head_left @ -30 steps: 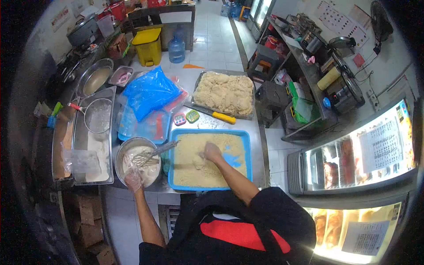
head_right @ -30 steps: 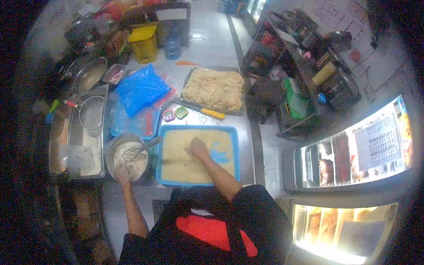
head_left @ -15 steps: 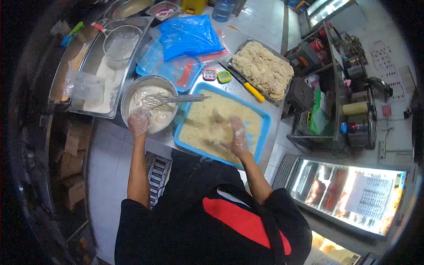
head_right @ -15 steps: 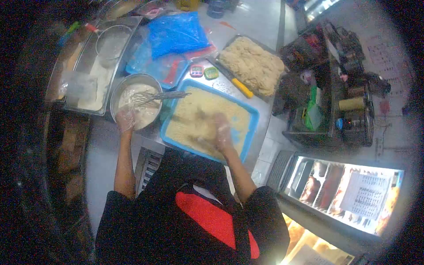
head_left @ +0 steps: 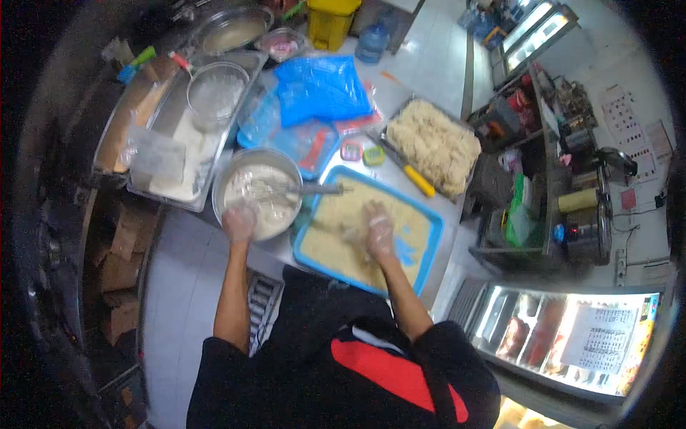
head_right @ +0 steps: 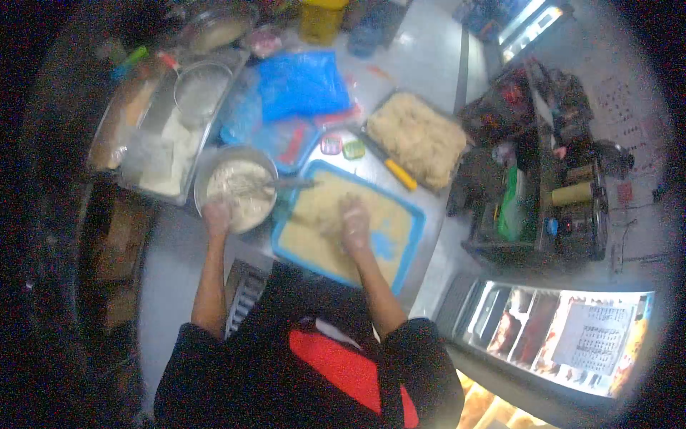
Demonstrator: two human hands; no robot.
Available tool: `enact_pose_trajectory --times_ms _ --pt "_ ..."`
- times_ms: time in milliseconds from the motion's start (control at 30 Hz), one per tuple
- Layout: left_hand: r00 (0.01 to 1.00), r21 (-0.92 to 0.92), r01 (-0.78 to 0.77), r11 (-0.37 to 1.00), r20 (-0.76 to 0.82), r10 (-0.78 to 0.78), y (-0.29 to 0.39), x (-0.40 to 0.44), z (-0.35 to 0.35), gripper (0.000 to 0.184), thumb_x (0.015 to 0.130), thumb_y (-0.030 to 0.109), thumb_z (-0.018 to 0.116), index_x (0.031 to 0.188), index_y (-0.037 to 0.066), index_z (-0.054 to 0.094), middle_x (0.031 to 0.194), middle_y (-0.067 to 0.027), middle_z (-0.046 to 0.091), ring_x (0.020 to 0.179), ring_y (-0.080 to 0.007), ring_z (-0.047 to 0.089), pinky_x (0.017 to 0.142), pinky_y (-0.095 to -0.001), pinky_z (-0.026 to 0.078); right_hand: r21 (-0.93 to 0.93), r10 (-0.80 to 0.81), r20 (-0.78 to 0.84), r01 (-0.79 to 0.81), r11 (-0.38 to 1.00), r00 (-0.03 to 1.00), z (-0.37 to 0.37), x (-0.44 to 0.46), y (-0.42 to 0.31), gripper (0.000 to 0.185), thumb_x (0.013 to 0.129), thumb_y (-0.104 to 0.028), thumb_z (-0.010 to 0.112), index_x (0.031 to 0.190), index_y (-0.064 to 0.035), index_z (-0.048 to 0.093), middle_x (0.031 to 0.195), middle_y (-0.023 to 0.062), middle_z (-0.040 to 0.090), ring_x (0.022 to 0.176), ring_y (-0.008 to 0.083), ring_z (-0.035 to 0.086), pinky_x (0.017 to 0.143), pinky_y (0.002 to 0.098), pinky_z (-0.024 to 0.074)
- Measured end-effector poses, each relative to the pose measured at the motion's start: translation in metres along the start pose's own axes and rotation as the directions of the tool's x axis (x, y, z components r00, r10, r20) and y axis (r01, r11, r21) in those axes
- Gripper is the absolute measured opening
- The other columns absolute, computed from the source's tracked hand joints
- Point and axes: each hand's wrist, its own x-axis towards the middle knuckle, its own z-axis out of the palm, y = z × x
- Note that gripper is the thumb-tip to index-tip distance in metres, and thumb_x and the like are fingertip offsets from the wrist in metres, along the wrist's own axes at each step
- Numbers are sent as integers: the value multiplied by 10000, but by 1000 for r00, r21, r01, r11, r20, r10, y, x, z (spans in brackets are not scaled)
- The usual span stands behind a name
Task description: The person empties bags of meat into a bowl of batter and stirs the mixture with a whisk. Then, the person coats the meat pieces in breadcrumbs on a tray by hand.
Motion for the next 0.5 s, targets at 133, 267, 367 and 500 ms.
enact_pose_trajectory --times_ms 133,267,367,500 --pt "984 -251 148 957 -58 -167 1 -6 2 250 722 280 567 704 37 620 668 -159 601 610 -344 582 586 -424 469 -72 -25 201 40 997 979 25 16 2 386 750 -190 613 1106 -55 549 1044 123 588 991 256 544 922 350 368" --pt "997 -140 29 990 -73 -40 -15 -10 31 225 700 268 584 710 46 618 661 -174 598 615 -338 588 593 -420 473 127 343 231 -378 917 910 -23 38 -27 278 778 -213 603 1000 -47 607 852 105 647 833 230 610 786 335 457" --pt "988 -274 153 949 51 -144 -1 1 -4 228 704 274 587 732 49 619 668 -169 596 612 -332 584 584 -418 472 -87 96 -24 -97 991 995 -33 39 -11 273 777 -228 599 976 -41 612 799 94 654 753 245 622 695 318 487" --pt "986 -164 144 976 111 -127 1 0 -7 255 719 293 564 757 47 617 718 -169 601 655 -326 586 611 -426 469 671 192 28 -161 724 981 -54 34 -69 441 789 -285 582 1109 11 513 1107 180 529 953 288 551 769 356 473"
